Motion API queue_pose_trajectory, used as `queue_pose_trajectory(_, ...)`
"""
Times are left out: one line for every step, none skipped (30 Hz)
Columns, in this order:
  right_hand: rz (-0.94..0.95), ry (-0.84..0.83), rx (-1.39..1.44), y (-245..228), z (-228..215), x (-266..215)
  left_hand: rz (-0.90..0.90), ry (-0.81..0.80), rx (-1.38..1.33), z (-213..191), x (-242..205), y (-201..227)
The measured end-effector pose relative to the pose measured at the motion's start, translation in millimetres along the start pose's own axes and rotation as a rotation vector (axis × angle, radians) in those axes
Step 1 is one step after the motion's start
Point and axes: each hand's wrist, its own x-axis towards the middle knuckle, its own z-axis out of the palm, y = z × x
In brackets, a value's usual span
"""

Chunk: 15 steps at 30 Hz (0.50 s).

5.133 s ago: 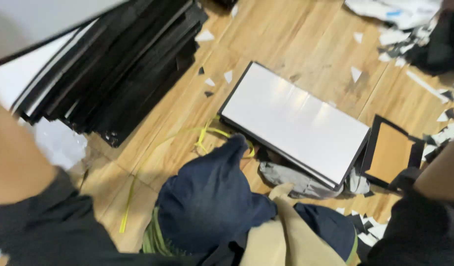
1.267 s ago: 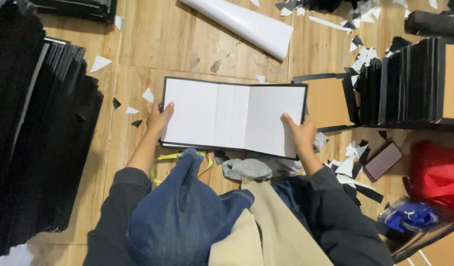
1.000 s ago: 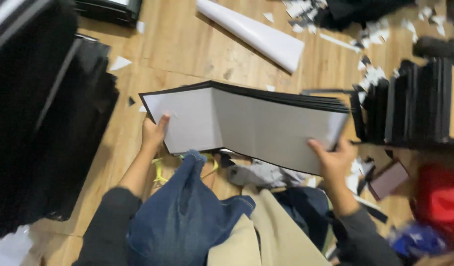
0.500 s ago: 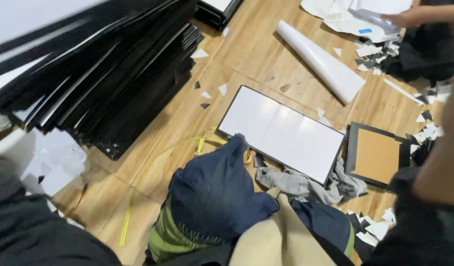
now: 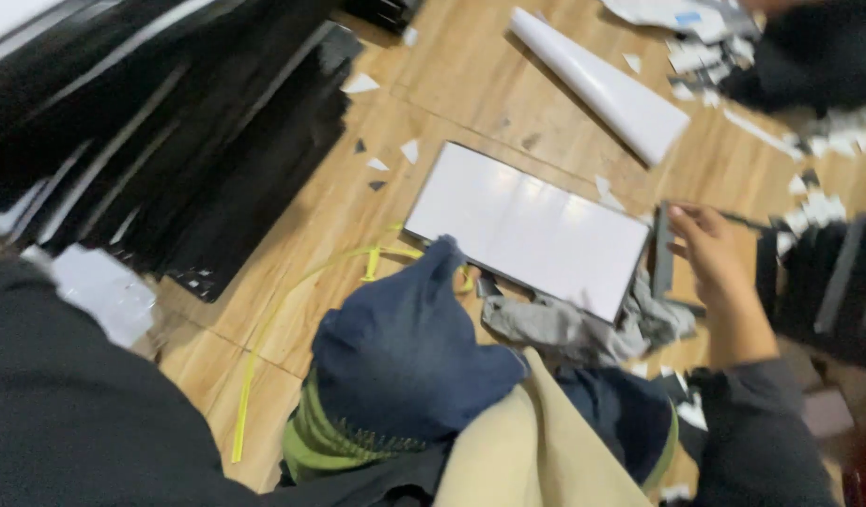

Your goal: The person sits on the floor and assembles a book by placing a white sheet of paper into a black frame and smoothing it with a cloth. They repeatedly flip the frame to check the alignment and wipe the surface, handling the frame and paper multiple times.

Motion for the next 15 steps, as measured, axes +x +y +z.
queue_pose_trajectory(0.035,0.025,0.001,50,-2,18,0.015,-0.033,-0.024,-1,2,-20)
queue_pose_trajectory(0.073,0.025,0.086,101,-6,35,0.014,-0.088,-0.033,-1,4,-34)
queue_pose_trajectory(0.107,0.028,0.174,152,-10,53,0.015,-0.143,-0.040,2,6,-41)
queue_pose_trajectory(0.138,0.056,0.178,187,3,53,0.018,-0.197,-0.046,10,18,-55)
queue_pose_trajectory(0.165,0.097,0.104,219,12,55,0.021,-0.245,-0.055,20,28,-68)
queue_pose_trajectory(0.194,0.136,0.031,252,22,57,0.025,-0.293,-0.064,30,39,-81)
queue_pose_trajectory(0.222,0.150,0.031,264,31,56,0.020,-0.343,-0.060,43,51,-94)
queue_pose_trajectory(0.232,0.219,-0.183,276,40,54,0.015,-0.394,-0.055,56,63,-106)
queue_pose_trajectory(0.229,0.286,-0.398,286,48,60,0.014,-0.431,-0.050,70,77,-118)
queue_pose_trajectory(0.248,0.298,-0.398,262,57,45,0.013,-0.469,-0.044,88,87,-128)
queue_pose_trajectory(0.131,0.408,-0.500,238,64,30,0.015,-0.510,-0.042,106,102,-137)
queue_pose_trajectory(0.014,0.513,-0.605,213,73,17,0.018,-0.551,-0.038,124,119,-146)
queue_pose_trajectory(0.038,0.528,-0.615,184,70,7,0.020,-0.591,-0.039,148,123,-152)
queue_pose_trajectory(0.018,0.609,-0.651,155,67,-1,0.023,-0.631,-0.039,168,130,-159)
queue_pose_trajectory(-0.008,0.692,-0.693,123,63,-6,0.026,-0.666,-0.043,188,142,-165)
